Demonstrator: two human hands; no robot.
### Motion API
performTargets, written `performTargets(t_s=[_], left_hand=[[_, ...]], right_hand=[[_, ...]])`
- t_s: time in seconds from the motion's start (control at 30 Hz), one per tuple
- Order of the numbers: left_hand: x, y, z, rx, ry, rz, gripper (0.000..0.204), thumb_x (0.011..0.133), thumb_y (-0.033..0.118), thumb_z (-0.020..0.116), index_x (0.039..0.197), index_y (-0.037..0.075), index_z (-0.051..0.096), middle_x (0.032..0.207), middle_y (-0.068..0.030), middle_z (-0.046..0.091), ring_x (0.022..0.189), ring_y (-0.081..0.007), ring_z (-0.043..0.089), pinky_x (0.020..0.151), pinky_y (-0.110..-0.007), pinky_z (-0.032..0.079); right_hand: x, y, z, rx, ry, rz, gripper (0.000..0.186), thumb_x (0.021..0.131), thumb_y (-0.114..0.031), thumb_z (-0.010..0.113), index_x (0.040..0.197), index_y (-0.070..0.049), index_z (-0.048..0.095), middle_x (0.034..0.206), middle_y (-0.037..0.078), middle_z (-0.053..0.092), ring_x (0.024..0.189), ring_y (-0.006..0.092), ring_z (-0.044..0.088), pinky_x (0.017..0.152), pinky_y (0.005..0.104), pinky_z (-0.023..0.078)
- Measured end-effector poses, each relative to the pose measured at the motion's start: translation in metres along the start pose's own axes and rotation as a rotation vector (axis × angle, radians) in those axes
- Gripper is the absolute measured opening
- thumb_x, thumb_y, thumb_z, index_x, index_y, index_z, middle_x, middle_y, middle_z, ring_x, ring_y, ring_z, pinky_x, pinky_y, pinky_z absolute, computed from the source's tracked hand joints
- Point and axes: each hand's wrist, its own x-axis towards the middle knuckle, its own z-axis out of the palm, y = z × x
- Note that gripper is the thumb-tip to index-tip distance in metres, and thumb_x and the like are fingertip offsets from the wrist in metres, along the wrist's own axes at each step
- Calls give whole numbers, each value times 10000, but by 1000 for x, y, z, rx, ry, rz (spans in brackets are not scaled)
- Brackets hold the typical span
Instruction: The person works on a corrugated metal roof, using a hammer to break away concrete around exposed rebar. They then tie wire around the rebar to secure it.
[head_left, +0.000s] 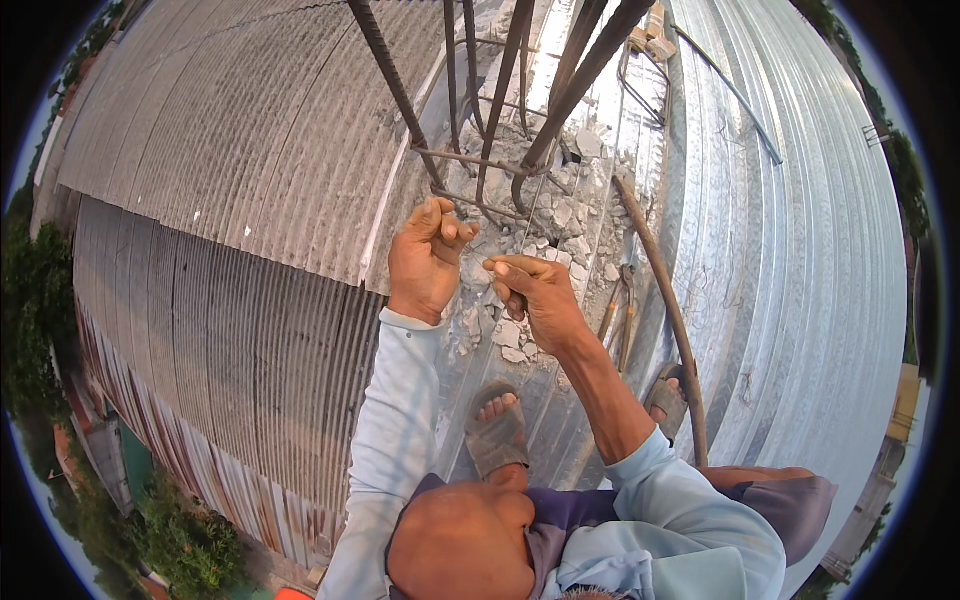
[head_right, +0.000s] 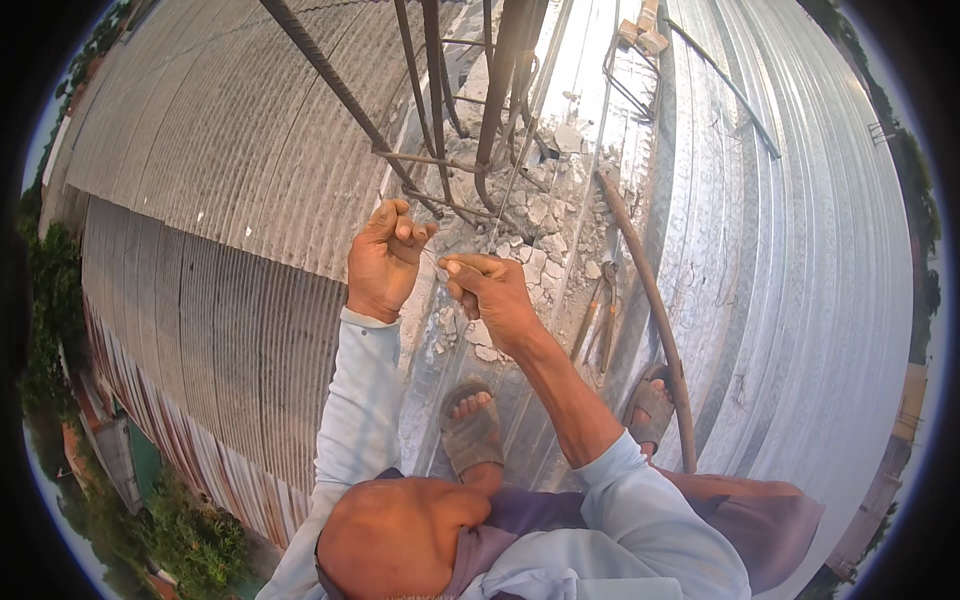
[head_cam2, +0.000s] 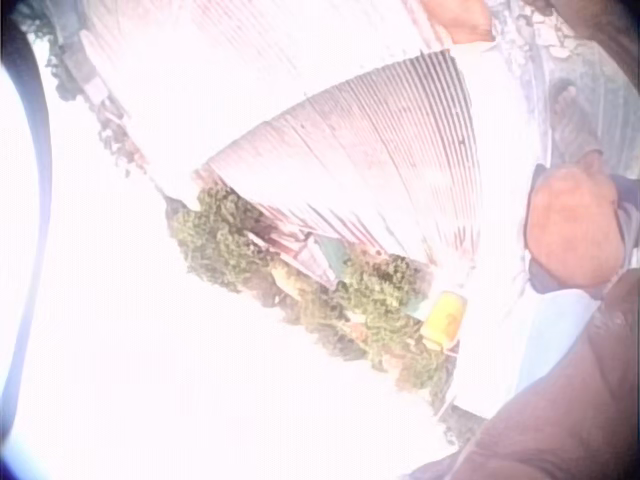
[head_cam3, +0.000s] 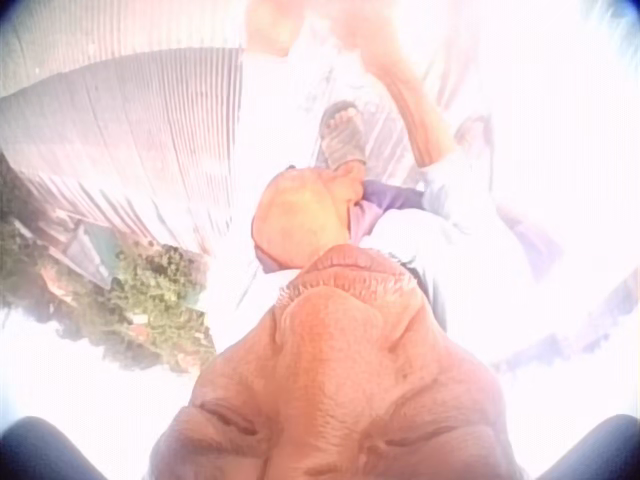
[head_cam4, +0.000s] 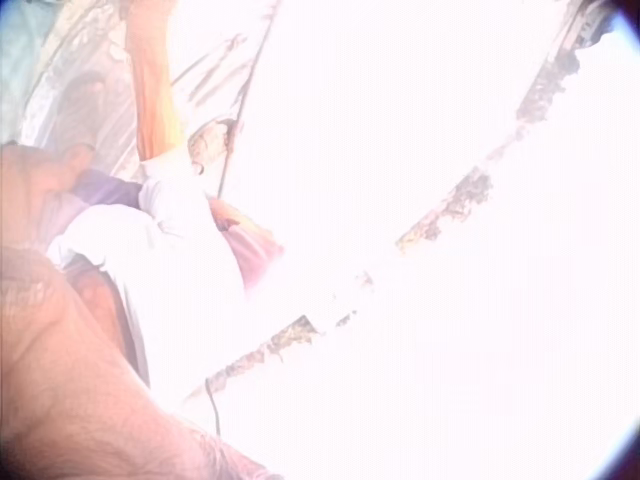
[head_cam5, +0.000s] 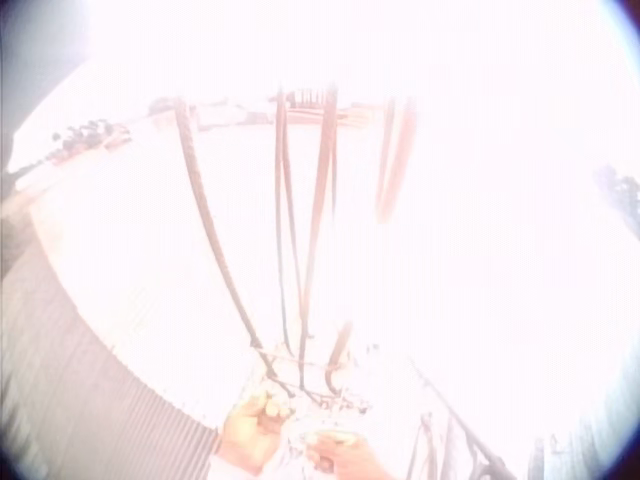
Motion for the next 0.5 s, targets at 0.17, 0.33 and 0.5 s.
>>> performTargets(t_s=[0.17,0.33,0.5], left_hand=[[-4,3,18,478,97,29,267,1074,287,531,1081,43,640,910,-89,711,1058,-287,683,1043,-438,463],[-2,1,12,237,39,-61,287,1079,309,519,1071,52,645,935,-108,718,1096,-304,668,1055,-456,448],[1,-4,-10,162,118,-48,302,1077,324,521,1029,50,639,905,-97,704,1006,-274,680,998,-447,488]], right_hand=[[20,-8,-14,-19,-34,148,379,1039,-285,599,1171,66,659,789,-7,612,629,60,478,557,220,395],[23,-6,-17,418,-210,316,309,1060,-240,559,1139,50,631,698,-79,428,590,30,393,493,180,335],[18,-6,-10,433,-68,319,319,1052,-226,570,1166,70,607,679,-88,381,545,31,342,465,202,319]])
